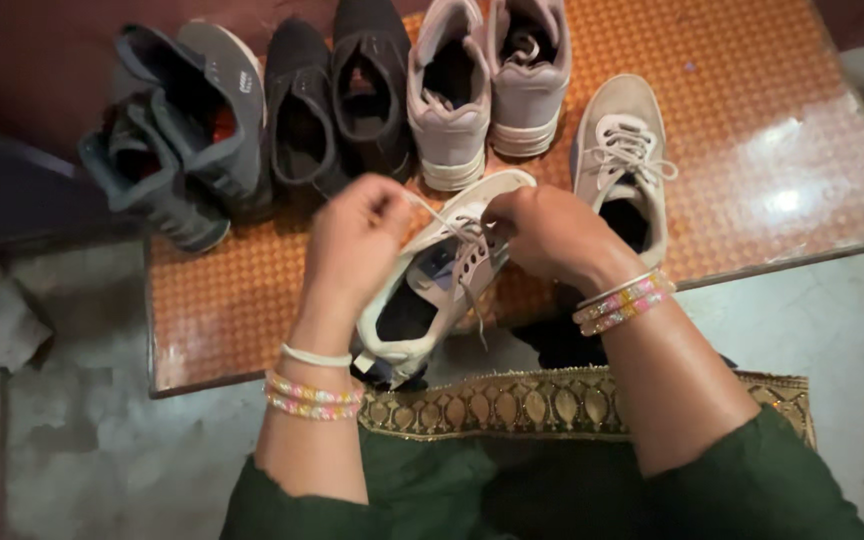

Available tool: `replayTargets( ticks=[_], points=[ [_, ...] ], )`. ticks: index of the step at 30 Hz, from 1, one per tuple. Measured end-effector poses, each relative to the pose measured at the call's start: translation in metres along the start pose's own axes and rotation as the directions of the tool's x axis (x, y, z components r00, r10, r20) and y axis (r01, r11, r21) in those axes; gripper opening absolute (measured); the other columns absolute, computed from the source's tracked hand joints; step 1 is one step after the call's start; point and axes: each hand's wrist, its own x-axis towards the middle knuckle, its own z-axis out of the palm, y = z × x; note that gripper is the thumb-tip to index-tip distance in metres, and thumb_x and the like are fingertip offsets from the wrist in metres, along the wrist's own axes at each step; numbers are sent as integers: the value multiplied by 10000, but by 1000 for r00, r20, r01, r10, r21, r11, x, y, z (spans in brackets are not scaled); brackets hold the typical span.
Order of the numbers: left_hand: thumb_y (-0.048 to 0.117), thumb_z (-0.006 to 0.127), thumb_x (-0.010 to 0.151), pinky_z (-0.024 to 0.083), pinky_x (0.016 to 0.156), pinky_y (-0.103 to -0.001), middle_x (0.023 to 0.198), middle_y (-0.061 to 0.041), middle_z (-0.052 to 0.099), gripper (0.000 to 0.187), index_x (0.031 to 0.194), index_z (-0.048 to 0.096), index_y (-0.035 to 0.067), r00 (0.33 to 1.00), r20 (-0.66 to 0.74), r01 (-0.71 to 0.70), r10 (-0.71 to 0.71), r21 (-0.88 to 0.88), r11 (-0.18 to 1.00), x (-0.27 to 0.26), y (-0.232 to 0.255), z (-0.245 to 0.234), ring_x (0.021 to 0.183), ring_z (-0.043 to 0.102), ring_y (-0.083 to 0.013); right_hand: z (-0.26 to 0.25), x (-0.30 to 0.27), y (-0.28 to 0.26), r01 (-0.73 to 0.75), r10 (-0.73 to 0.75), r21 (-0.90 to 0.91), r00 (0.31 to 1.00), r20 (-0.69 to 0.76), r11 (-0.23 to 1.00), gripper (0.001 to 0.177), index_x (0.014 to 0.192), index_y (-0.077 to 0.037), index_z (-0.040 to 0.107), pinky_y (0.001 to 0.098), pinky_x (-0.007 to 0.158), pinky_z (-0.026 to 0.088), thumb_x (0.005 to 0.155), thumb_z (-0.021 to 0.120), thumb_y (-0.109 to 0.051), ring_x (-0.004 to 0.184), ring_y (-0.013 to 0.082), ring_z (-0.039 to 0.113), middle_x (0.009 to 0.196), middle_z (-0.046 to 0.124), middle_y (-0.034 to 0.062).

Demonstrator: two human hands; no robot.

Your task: The person removes laces from a pair of beige sneakers and then re-laces them by threading the laces through the eyelets and tying a knot. They then repeat the process on a pair of pink sneakers.

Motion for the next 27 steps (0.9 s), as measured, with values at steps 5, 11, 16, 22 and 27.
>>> replayTargets(
  ticks=[5, 11, 16, 22, 27],
  points=[
    [188, 647, 992, 473, 584, -262, 822, 4, 692, 150, 965, 713, 56, 995, -98, 1, -36, -335, 942, 11, -14, 9, 663, 563, -71, -5, 2, -5, -48, 48, 12, 999, -6, 999, 437, 1165, -152, 757, 448, 871, 550, 771, 619, -24, 976, 354, 721, 1021, 761, 174],
    [209, 607, 1017, 504, 593, -240, 847, 29, 714, 188, 925, 688, 67, 985, -171, -79, 20, -348, 934, 16, -23, 12, 714, 625, -47, -9, -3, -10, -59, 59, 29, 998, -12, 998, 445, 1167, -142, 762, 440, 868, 549, 770, 596, -29, 978, 348, 722, 1029, 759, 181],
    [194, 635, 1049, 513, 707, -217, 855, 26, 710, 191, 947, 696, 44, 892, -381, -292, 241, -82, 953, 18, -28, 4, 785, 645, -45, -11, -3, -16, -197, 192, 63, 979, 70, 978, 411, 1210, -176, 744, 435, 843, 572, 857, 556, -82, 915, 341, 754, 1016, 766, 175],
    [166, 674, 1062, 432, 618, -286, 788, -39, 636, 157, 1011, 732, 29, 966, -244, 8, -80, -282, 960, 19, -23, 0, 690, 524, -99, -8, -3, -11, -72, 72, 58, 997, -7, 996, 374, 1149, -146, 773, 435, 874, 555, 838, 575, -82, 965, 338, 729, 1023, 775, 160],
    [-33, 420, 1075, 556, 826, -228, 1177, -42, 709, 297, 1233, 658, 49, 884, -381, -421, 271, -397, 816, 19, -19, 7, 981, 644, -60, -12, -1, -9, -135, 135, 15, 991, -21, 991, 326, 1181, -160, 758, 445, 910, 546, 895, 602, -146, 996, 352, 724, 1065, 755, 184]
  ],
)
